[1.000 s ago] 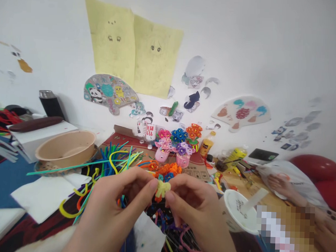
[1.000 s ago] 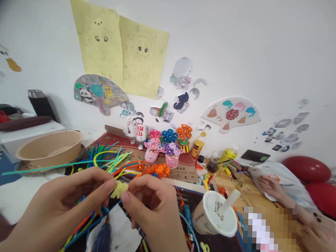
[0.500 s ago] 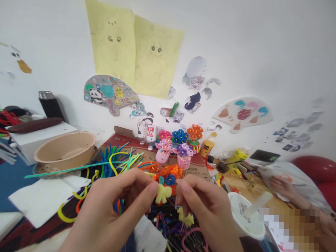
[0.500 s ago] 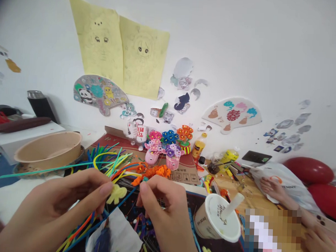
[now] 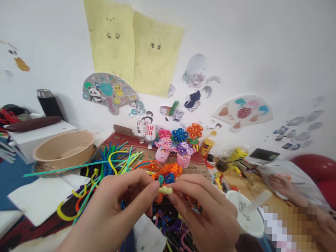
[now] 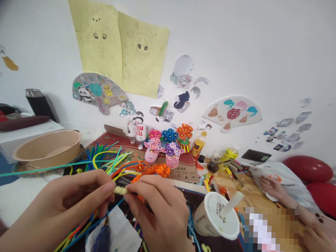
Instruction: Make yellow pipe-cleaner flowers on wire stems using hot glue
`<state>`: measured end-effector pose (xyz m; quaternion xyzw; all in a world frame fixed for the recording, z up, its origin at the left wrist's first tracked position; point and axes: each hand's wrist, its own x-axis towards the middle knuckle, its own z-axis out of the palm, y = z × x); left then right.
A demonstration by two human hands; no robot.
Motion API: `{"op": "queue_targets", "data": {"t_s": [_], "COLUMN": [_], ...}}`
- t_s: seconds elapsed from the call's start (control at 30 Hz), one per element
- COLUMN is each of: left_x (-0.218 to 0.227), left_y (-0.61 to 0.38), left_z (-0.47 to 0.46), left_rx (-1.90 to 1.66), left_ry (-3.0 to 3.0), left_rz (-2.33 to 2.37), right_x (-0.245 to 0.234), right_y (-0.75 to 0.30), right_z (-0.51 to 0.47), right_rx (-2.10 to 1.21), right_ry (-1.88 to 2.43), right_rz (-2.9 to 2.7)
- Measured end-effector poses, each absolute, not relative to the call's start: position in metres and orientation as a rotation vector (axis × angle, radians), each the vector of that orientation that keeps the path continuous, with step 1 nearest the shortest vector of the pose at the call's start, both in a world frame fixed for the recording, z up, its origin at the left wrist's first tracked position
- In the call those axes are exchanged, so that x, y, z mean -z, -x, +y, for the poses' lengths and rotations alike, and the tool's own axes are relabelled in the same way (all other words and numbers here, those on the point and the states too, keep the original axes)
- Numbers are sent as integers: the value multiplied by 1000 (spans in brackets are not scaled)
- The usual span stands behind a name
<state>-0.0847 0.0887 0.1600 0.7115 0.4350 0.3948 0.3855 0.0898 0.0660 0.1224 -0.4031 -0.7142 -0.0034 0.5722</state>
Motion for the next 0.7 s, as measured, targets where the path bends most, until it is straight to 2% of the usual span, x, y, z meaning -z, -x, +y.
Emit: {"op": "queue_targets", "data": {"t_s": [0.23, 0.53, 0.7], "left_x": [-161, -156, -159], "left_y": [90, 86, 87], "left_z": [91, 86, 87], "left_rx": [-1025, -1039, -1039], "left_ry": [-2051, -1772, -1752], "left_rz": [1164, 1106, 1067], "right_x": [-126, -125, -121], "right_y": [-90, -80, -77], "right_z": [65, 67, 64], "right_rx": [-340, -749, -829], "right_ry": [984, 953, 1001], "right_rz": [-1615, -1357, -1315]}}
